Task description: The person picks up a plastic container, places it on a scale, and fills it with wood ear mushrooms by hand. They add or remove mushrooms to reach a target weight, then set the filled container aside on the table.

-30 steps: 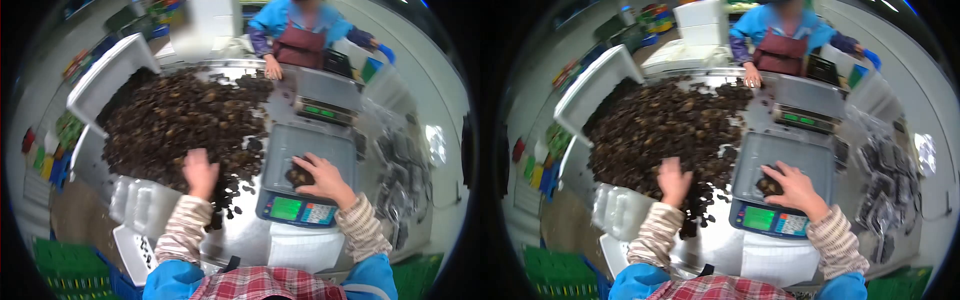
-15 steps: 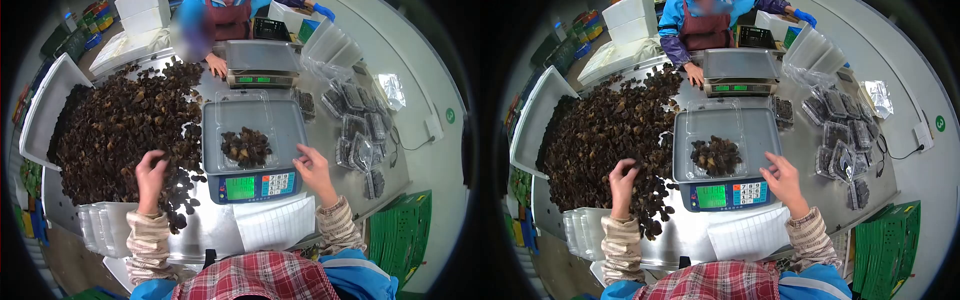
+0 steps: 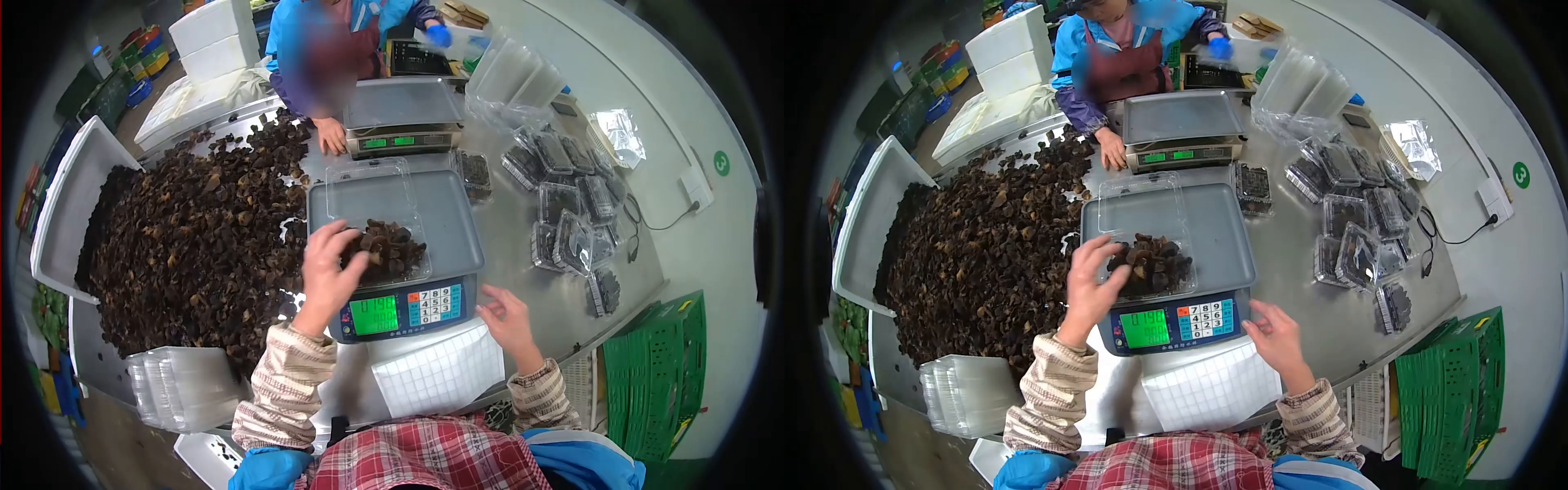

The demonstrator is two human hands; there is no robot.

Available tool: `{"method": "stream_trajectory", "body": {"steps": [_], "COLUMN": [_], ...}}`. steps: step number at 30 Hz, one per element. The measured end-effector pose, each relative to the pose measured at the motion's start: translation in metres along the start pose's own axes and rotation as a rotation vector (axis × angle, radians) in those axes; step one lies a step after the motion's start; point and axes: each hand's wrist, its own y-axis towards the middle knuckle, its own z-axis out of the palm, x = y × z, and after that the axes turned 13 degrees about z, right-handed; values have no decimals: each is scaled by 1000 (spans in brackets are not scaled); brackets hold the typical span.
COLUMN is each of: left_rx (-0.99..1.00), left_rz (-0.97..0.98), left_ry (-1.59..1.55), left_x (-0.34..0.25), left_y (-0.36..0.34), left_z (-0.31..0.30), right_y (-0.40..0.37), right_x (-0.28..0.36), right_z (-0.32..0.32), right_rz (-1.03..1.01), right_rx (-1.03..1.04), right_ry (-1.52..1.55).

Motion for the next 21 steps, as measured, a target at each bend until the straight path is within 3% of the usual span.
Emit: {"method": "stream_trajectory", "body": {"steps": [3, 5, 8, 10, 11, 12, 14, 18, 20, 21], "left_rx": [-178, -160, 52, 188, 324, 344, 277, 3, -207, -230], "left_rz": [-235, -287, -416, -352, -550, -449, -551, -438, -846, -895], "left_ry": [60, 169, 413, 737, 631, 672, 553, 433, 20, -110], "left_x": [11, 24, 35, 37, 50, 50, 58, 59, 57, 39], "left_y": [-31, -65, -135, -176, -206, -215, -230, -214, -201, -173], "left_z": [-26, -43, -55, -57, -58, -63, -60, -75, -78, -83], "right_y": [-4, -8, -4, -3, -3, 0, -1, 0, 1, 1], "right_x": [-8, -14, -6, 2, 5, 8, 10, 16, 16, 16], "right_z": [-2, -1, 0, 6, 9, 12, 17, 21, 21, 22], "right_rz": [27, 69, 22, 7, -9, -14, -5, 3, -18, -22], "right_rx": [-9, -1, 0, 15, 19, 20, 111, 143, 136, 133], "right_ry": [-14, -38, -36, -29, -24, -25, -21, -26, -21, -17]}}
